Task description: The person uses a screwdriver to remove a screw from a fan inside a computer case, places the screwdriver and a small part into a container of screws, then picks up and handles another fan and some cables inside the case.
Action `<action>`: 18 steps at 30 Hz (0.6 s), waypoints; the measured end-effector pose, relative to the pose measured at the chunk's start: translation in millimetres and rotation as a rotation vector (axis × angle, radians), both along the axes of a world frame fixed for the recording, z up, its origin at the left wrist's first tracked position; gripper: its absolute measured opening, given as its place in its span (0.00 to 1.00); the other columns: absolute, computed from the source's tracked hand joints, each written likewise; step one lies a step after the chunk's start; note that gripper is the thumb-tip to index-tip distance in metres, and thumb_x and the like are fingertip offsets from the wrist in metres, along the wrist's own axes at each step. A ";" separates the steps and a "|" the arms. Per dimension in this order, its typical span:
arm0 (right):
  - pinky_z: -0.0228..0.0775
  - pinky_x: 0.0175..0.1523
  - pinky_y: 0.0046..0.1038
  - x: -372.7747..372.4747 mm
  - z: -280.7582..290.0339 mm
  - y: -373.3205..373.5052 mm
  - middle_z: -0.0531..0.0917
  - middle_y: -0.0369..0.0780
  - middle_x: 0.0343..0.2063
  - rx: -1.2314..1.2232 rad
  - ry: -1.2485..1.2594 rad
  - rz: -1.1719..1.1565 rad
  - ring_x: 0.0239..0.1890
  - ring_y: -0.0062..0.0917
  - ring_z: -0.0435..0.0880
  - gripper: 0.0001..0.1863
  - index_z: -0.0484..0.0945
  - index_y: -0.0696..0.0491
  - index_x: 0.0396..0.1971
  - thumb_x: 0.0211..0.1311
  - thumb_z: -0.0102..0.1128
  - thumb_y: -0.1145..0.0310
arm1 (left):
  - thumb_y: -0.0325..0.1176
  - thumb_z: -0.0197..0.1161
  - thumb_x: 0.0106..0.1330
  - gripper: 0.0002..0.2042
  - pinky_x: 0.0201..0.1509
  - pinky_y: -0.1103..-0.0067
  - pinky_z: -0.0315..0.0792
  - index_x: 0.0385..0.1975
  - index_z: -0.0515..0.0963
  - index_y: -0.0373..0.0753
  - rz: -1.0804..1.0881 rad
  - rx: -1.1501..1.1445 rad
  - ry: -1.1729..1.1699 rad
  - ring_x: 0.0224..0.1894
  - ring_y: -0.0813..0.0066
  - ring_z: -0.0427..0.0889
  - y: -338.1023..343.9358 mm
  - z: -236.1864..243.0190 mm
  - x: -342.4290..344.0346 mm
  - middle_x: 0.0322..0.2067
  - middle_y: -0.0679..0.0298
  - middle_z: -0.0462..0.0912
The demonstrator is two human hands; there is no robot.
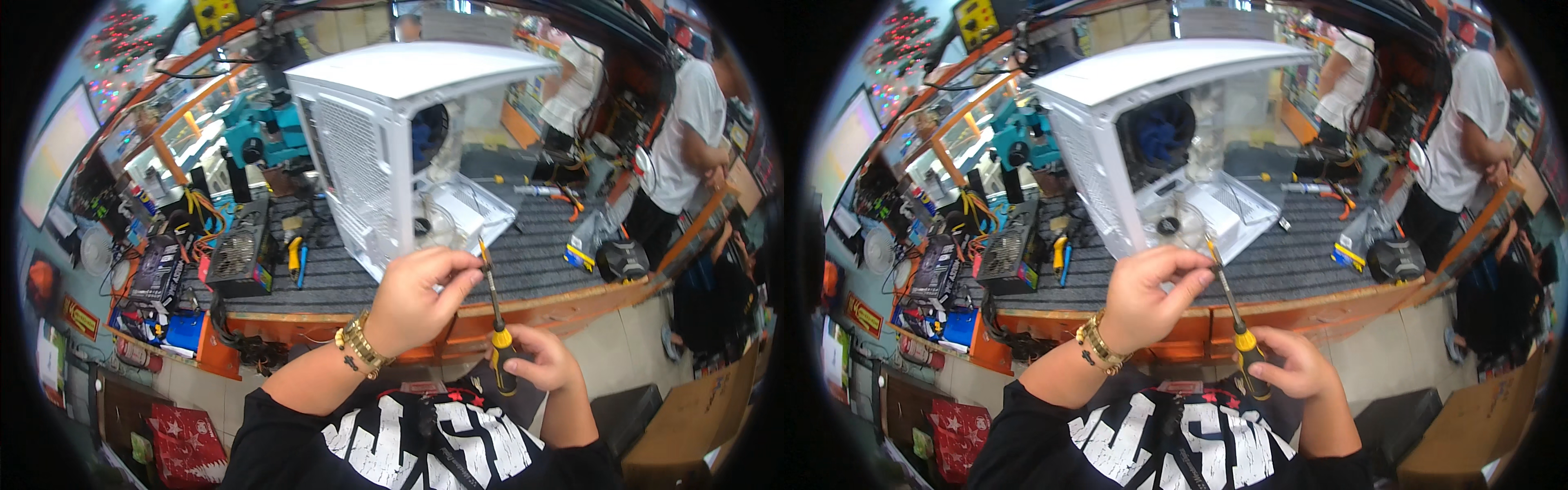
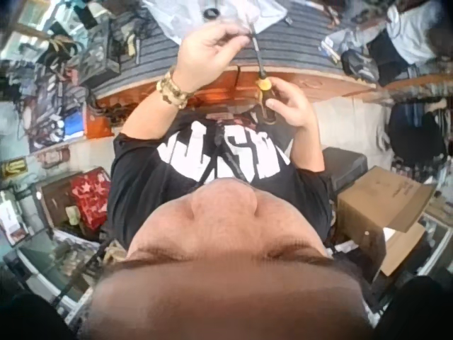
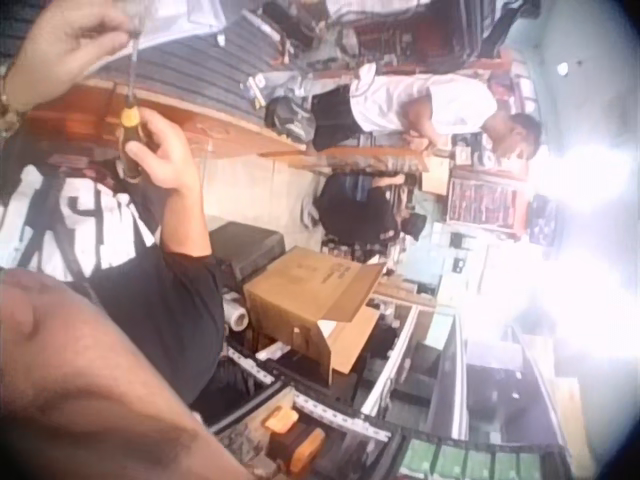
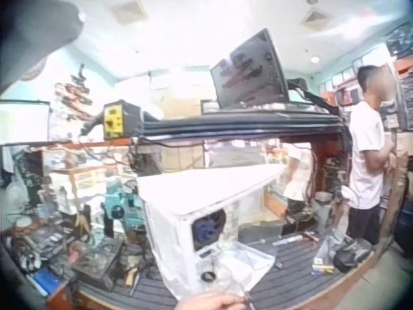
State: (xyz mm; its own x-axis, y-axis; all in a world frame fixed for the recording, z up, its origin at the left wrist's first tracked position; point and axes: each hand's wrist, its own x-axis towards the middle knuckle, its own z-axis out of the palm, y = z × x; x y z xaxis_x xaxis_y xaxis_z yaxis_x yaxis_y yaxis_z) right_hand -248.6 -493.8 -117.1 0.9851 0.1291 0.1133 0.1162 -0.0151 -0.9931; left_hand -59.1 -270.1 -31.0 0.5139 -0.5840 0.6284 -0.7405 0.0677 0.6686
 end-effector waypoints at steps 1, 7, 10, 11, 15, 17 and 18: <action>0.79 0.62 0.31 -1.0 0.7 0.5 0.87 0.43 0.53 -0.022 -0.009 -0.010 0.55 0.27 0.87 0.25 0.77 0.65 0.65 0.72 0.68 0.73 | 0.26 0.74 0.71 0.06 0.39 0.76 0.83 0.43 0.89 0.33 -0.005 -0.011 -0.093 0.35 0.68 0.92 6.3 -0.2 2.5 0.37 0.57 0.92; 0.80 0.60 0.31 -4.9 -2.8 1.1 0.89 0.42 0.49 -0.081 -0.009 0.001 0.53 0.26 0.88 0.23 0.79 0.64 0.62 0.70 0.70 0.73 | 0.26 0.72 0.72 0.06 0.39 0.75 0.83 0.46 0.88 0.34 0.024 0.063 -0.268 0.34 0.66 0.91 42.4 15.2 12.4 0.37 0.57 0.91; 0.82 0.58 0.31 0.6 3.5 15.0 0.89 0.42 0.48 -0.101 -0.013 -0.018 0.50 0.26 0.89 0.22 0.79 0.64 0.61 0.70 0.70 0.73 | 0.26 0.71 0.75 0.07 0.41 0.77 0.84 0.48 0.87 0.32 0.051 0.013 -0.004 0.37 0.73 0.92 51.8 13.3 8.8 0.39 0.58 0.92; 0.82 0.58 0.31 5.7 4.3 21.1 0.89 0.42 0.48 -0.111 -0.016 -0.004 0.50 0.26 0.89 0.22 0.79 0.64 0.61 0.70 0.70 0.73 | 0.26 0.71 0.75 0.07 0.41 0.77 0.84 0.48 0.87 0.32 0.065 0.003 -0.005 0.37 0.73 0.92 53.2 9.0 8.1 0.39 0.58 0.92; 0.82 0.56 0.31 18.2 5.5 33.9 0.89 0.43 0.48 -0.120 -0.061 0.022 0.49 0.26 0.89 0.21 0.79 0.65 0.60 0.70 0.69 0.74 | 0.27 0.68 0.79 0.11 0.50 0.77 0.89 0.54 0.85 0.27 -0.222 -0.210 0.667 0.46 0.74 0.92 48.9 -19.2 2.1 0.46 0.57 0.92; 0.82 0.56 0.31 22.5 9.2 41.1 0.89 0.43 0.47 -0.125 -0.045 0.030 0.48 0.26 0.89 0.21 0.79 0.65 0.60 0.71 0.69 0.74 | 0.26 0.68 0.79 0.11 0.51 0.76 0.89 0.55 0.84 0.27 -0.293 -0.307 0.775 0.47 0.73 0.92 53.4 -23.1 0.8 0.47 0.56 0.92; 0.82 0.56 0.31 23.2 9.8 42.3 0.89 0.43 0.47 -0.129 -0.048 0.034 0.48 0.26 0.89 0.21 0.79 0.65 0.60 0.71 0.69 0.74 | 0.26 0.68 0.79 0.11 0.51 0.76 0.89 0.55 0.84 0.27 -0.292 -0.311 0.770 0.47 0.73 0.92 56.4 -25.0 2.9 0.47 0.56 0.92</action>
